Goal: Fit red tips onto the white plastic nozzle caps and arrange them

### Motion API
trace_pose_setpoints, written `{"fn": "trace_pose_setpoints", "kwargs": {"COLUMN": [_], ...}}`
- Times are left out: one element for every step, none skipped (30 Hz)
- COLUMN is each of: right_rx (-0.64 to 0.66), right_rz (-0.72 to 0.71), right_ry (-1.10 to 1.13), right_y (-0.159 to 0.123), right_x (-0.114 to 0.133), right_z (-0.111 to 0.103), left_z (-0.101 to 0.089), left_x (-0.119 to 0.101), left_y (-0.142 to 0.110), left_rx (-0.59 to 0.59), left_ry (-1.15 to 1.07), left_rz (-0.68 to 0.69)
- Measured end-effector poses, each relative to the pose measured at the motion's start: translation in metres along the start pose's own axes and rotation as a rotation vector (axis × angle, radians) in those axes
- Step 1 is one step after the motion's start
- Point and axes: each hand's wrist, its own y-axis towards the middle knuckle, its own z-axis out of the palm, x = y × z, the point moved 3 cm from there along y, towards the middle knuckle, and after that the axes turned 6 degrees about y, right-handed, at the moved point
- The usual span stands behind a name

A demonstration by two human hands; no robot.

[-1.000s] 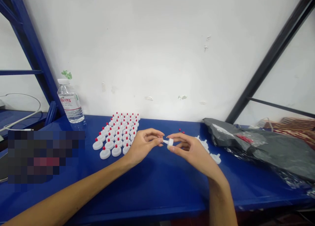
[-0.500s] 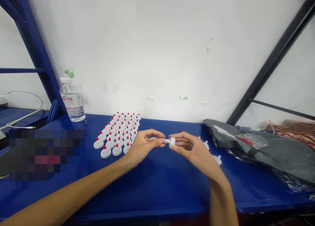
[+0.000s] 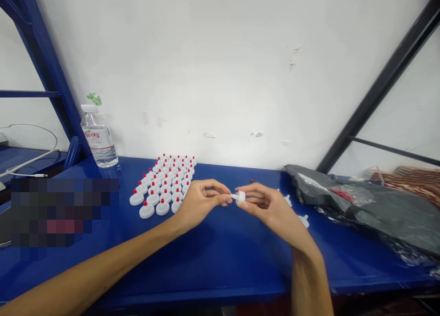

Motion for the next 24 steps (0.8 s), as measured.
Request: {"fn": "trace_pose_setpoints", "kwargs": {"right_rx": [0.01,0.021,0.03,0.037,0.042,0.046,0.048,0.049,0.052,0.057,0.063,0.069,0.075,0.078,0.081,0.081,0.08,0.076,0.067,0.055,0.039,0.02,-0.001,-0.025], "right_rz": [0.005,0.011,0.016,0.021,0.024,0.027,0.029,0.03,0.033,0.036,0.04,0.042,0.043,0.043,0.042,0.041,0.042,0.044,0.045,0.044,0.041,0.036,0.03,0.025], "right_ry": [0.008,0.016,0.023,0.03,0.034,0.037,0.038,0.04,0.041,0.042,0.045,0.049,0.052,0.057,0.062,0.067,0.07,0.071,0.072,0.072,0.073,0.076,0.081,0.087], "right_y": [-0.001,-0.001,-0.002,-0.002,-0.002,-0.002,-0.002,-0.002,-0.002,-0.003,-0.003,-0.003,-0.003,-0.003,-0.003,-0.003,-0.003,-0.002,-0.002,-0.002,-0.001,-0.001,0.0,0.0], "right_x": [0.001,0.001,0.002,0.002,0.003,0.003,0.003,0.004,0.004,0.003,0.003,0.003,0.003,0.002,0.002,0.001,0.001,0.0,0.0,0.0,0.0,-0.001,-0.001,-0.001], "right_z": [0.0,0.0,0.0,0.0,0.0,0.0,0.0,0.0,0.0,0.0,0.0,0.0,-0.001,-0.001,-0.001,-0.001,-0.001,-0.001,0.0,0.0,0.0,-0.001,-0.001,-0.003], "left_z": [0.0,0.001,0.002,0.002,0.003,0.003,0.004,0.004,0.005,0.005,0.005,0.006,0.006,0.006,0.006,0.006,0.006,0.006,0.005,0.005,0.004,0.003,0.002,0.001], "left_x": [-0.001,-0.002,-0.002,-0.003,-0.004,-0.004,-0.005,-0.007,-0.008,-0.009,-0.01,-0.011,-0.012,-0.012,-0.012,-0.011,-0.01,-0.009,-0.008,-0.007,-0.005,-0.004,-0.004,-0.004], "left_y": [-0.001,-0.001,-0.002,-0.002,-0.003,-0.003,-0.004,-0.004,-0.004,-0.004,-0.005,-0.005,-0.004,-0.004,-0.004,-0.004,-0.003,-0.003,-0.002,-0.002,-0.001,-0.001,0.0,0.001], "left_rx": [0.002,0.005,0.006,0.006,0.006,0.002,-0.002,-0.008,-0.012,-0.017,-0.024,-0.029,-0.032,-0.033,-0.03,-0.024,-0.016,-0.009,-0.004,0.0,-0.002,-0.009,-0.018,-0.029], "left_ry": [0.001,0.0,-0.003,-0.004,-0.003,0.0,0.006,0.012,0.019,0.025,0.032,0.039,0.044,0.045,0.042,0.033,0.021,0.006,-0.009,-0.021,-0.032,-0.041,-0.048,-0.053], "left_rz": [0.003,0.004,0.006,0.012,0.021,0.033,0.045,0.055,0.064,0.072,0.077,0.082,0.085,0.083,0.079,0.072,0.068,0.064,0.061,0.055,0.051,0.05,0.052,0.06]}}
